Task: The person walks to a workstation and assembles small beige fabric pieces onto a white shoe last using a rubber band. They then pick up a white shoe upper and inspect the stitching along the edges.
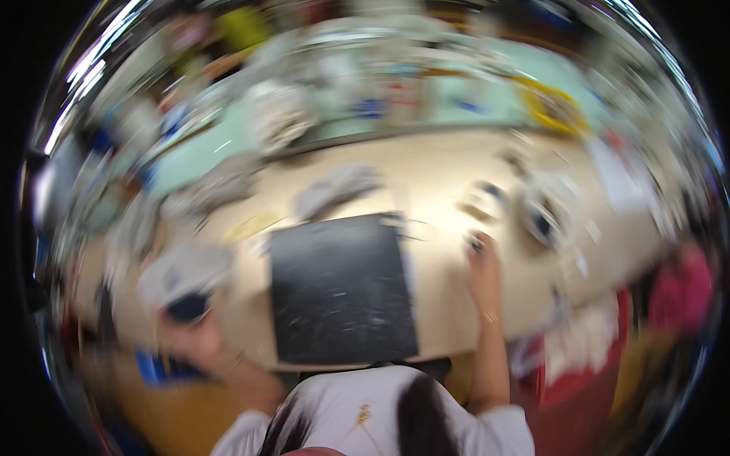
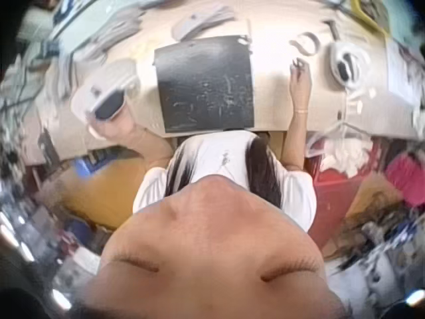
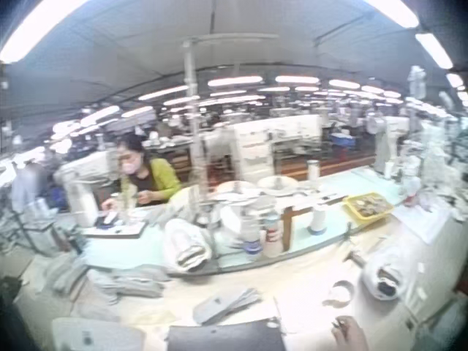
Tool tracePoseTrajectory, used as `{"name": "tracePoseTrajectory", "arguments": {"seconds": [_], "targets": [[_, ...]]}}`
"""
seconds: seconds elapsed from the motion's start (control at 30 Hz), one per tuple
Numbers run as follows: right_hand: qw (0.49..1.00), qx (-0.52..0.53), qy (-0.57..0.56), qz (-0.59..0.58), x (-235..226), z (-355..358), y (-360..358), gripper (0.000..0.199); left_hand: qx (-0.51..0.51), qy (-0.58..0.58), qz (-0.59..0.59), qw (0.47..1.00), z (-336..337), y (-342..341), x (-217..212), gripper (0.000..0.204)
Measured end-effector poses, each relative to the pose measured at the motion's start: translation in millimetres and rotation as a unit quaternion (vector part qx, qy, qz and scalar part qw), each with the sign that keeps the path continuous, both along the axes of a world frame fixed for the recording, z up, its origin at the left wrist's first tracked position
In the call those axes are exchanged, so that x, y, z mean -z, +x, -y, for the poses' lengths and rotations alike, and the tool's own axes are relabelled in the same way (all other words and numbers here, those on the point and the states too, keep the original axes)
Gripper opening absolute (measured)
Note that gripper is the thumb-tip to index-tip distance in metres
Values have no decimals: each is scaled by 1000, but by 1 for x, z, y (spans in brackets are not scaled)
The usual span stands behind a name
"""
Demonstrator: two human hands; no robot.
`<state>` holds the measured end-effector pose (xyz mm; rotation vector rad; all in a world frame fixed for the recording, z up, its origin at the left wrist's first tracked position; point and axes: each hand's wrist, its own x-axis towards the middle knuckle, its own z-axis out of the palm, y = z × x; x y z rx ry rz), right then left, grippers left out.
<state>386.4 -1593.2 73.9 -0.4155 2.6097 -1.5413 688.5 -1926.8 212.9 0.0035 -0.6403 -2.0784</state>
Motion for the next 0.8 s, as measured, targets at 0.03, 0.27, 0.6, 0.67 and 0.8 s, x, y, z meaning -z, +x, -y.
{"name": "tracePoseTrajectory", "arguments": {"seconds": [0.03,0.27,0.6,0.67,0.8], "targets": [[999,-23,10,-43,1,13,6,34,-109,78,48,990,-13,-6,6,61],[971,-191,-86,119,-7,88,44,38,-121,-261,206,935,-39,-36,-14,59],[928,-314,-187,78,-40,141,56,35,-115,-330,281,894,-59,-51,11,57],[921,-301,-230,91,-50,142,64,34,-181,-392,296,852,-57,-55,15,56],[923,-270,-272,45,-56,146,72,34,-191,-387,306,848,-58,-57,21,58]]}}
